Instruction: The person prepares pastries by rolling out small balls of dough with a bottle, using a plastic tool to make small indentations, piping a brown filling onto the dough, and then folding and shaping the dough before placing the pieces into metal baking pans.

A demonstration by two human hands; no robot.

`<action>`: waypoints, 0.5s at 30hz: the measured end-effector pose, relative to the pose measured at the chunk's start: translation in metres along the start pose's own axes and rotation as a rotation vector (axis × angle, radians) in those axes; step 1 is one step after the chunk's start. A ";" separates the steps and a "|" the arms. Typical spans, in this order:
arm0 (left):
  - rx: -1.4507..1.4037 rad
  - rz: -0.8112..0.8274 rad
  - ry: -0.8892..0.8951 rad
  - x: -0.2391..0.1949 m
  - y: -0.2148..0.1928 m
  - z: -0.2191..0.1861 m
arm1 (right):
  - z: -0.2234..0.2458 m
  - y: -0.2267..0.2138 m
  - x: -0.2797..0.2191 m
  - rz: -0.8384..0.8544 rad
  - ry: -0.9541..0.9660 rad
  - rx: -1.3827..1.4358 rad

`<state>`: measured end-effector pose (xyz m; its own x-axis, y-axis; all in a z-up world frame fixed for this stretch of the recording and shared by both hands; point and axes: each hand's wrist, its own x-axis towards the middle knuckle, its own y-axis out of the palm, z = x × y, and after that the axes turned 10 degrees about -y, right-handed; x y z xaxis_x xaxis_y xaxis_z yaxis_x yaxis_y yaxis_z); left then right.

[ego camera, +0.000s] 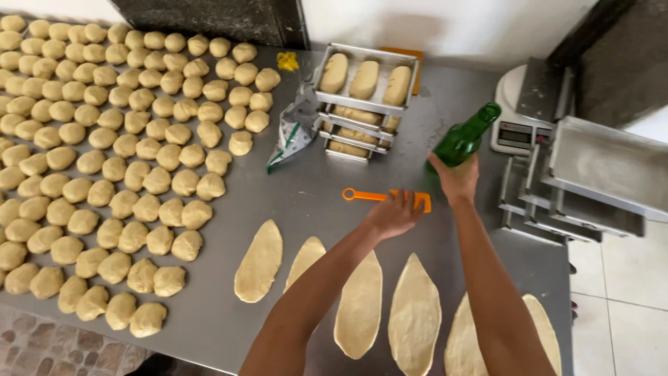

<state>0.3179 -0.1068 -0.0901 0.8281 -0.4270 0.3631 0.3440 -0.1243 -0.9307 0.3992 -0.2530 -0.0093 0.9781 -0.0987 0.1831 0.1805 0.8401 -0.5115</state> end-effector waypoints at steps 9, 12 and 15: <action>-0.453 -0.207 -0.325 -0.086 -0.193 0.055 | 0.044 -0.014 -0.029 0.090 -0.044 -0.024; -1.015 -0.200 -0.870 -0.150 -0.239 0.106 | 0.066 -0.033 -0.089 0.039 -0.081 0.092; -1.046 -0.129 -1.168 -0.196 -0.265 0.147 | 0.072 -0.048 -0.152 -0.092 -0.174 0.278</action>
<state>0.1298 0.1416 0.0921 0.8596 0.4745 -0.1893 0.3999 -0.8556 -0.3288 0.2343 -0.2401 0.0475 0.9225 -0.1087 0.3705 0.2088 0.9475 -0.2420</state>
